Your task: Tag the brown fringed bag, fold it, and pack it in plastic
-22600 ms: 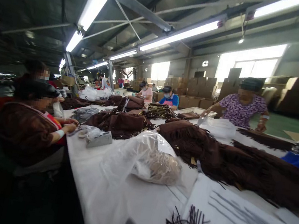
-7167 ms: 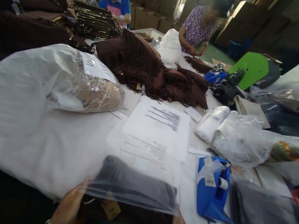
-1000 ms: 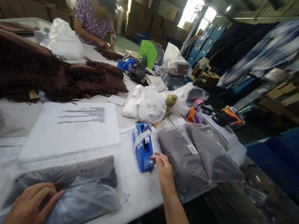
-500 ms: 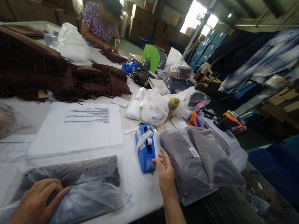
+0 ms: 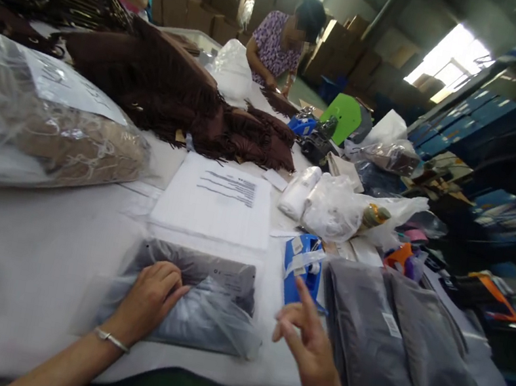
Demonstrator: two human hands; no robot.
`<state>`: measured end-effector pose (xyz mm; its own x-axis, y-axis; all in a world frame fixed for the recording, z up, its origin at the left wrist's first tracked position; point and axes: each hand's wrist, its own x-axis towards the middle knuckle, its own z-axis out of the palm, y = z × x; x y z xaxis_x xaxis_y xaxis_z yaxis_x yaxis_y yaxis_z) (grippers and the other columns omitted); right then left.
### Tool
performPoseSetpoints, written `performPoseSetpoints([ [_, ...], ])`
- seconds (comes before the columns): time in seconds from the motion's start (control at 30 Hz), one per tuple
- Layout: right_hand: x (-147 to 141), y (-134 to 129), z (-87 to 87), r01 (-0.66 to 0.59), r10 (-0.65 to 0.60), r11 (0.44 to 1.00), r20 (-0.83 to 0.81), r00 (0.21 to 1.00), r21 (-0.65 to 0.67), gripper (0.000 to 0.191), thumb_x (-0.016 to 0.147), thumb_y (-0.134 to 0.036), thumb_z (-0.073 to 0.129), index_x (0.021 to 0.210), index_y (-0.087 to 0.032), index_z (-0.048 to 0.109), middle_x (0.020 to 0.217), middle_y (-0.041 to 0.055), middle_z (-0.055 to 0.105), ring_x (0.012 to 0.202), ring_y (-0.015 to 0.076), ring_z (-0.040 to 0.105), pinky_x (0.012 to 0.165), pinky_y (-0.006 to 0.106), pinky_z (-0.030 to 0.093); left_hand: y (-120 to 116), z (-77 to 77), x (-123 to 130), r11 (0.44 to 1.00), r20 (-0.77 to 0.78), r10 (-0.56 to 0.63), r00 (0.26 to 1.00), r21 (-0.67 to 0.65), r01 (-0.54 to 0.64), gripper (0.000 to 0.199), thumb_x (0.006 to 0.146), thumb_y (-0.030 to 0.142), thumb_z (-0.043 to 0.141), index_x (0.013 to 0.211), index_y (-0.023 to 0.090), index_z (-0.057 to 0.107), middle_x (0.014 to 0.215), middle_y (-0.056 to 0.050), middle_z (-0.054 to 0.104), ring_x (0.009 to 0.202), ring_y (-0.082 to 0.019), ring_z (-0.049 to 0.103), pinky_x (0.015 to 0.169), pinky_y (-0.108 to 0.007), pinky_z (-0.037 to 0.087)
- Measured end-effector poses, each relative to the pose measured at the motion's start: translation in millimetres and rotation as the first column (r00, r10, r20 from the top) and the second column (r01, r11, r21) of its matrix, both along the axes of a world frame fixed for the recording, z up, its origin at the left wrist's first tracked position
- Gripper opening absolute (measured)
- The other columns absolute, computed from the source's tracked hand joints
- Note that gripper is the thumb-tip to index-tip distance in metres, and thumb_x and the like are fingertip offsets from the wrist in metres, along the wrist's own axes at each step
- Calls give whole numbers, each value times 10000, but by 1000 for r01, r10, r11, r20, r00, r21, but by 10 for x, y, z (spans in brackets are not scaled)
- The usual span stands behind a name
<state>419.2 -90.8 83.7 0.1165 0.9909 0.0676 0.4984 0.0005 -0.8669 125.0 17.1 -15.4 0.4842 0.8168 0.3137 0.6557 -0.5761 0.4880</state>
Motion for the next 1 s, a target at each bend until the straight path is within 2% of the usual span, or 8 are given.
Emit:
performPoseSetpoints([
  [0.07, -456, 332, 170, -420, 428, 899, 47, 902, -125, 643, 906, -281, 450, 1468, -225, 142, 764, -11, 638, 778, 165, 601, 900, 352, 443, -1, -3, -1, 1000, 1, 11, 1000, -5, -11, 170, 896, 314, 508, 788, 184, 530, 877, -47, 573, 917, -229, 516, 820, -385, 384],
  [0.13, -838, 672, 153, -608, 645, 764, 258, 719, -216, 699, 856, -256, 521, 1463, -216, 177, 853, 27, 664, 856, 198, 600, 895, 371, 443, -5, -7, 0, 1000, 0, 18, 1000, 0, -18, 157, 897, 301, 505, 798, 182, 529, 876, -47, 571, 922, -233, 513, 827, -399, 383],
  [0.2, -1077, 949, 2, -602, 676, 726, 509, 534, -333, 748, 803, -248, 577, 1455, -173, 218, 940, 103, 674, 885, 258, 601, 863, 415, 447, -13, -9, 2, 1000, -4, 26, 1000, 7, -26, 148, 898, 292, 505, 802, 181, 527, 878, -47, 571, 924, -234, 513, 832, -407, 382],
  [0.3, -1151, 1190, -238, -463, 614, 772, 699, 367, -435, 732, 802, -223, 574, 1448, -134, 239, 914, 154, 691, 885, 312, 608, 843, 448, 432, -26, -5, 1, 999, -21, 39, 999, 17, -38, 141, 897, 280, 509, 798, 180, 524, 869, -42, 570, 924, -231, 512, 851, -416, 380],
  [0.37, -1055, 1255, -295, -416, 606, 786, 702, 375, -457, 724, 811, -244, 585, 1446, -151, 248, 887, 137, 703, 894, 311, 611, 825, 421, 434, -32, 1, -3, 999, -33, 47, 998, 23, -46, 141, 898, 275, 506, 796, 180, 524, 863, -40, 569, 921, -229, 510, 863, -423, 377],
  [0.6, -648, 1270, -181, -486, 647, 751, 354, 675, -446, 708, 795, -350, 654, 1411, -265, 317, 749, -23, 671, 682, 156, 596, 663, 245, 429, -40, -3, -12, 998, -25, 48, 999, 30, -47, 137, 906, 275, 493, 809, 182, 522, 865, -40, 565, 929, -229, 506, 869, -425, 380],
  [0.87, -944, 1014, 157, -621, 636, 735, 597, 489, -273, 509, 847, -208, 552, 1340, -256, 435, 877, 48, 627, 828, 188, 558, 875, 355, 393, -45, -57, 13, 995, -30, 78, 997, 59, -76, 131, 909, 263, 484, 823, 176, 530, 874, -49, 564, 923, -233, 505, 858, -427, 396],
  [1.0, -1059, 958, 205, -661, 663, 708, 559, 499, -250, 532, 862, -216, 525, 1373, -253, 383, 869, 44, 626, 830, 183, 550, 862, 336, 398, -52, -76, 12, 996, -19, 72, 997, 62, -71, 101, 911, 232, 468, 870, 169, 535, 895, -56, 563, 929, -236, 500, 857, -436, 399],
])
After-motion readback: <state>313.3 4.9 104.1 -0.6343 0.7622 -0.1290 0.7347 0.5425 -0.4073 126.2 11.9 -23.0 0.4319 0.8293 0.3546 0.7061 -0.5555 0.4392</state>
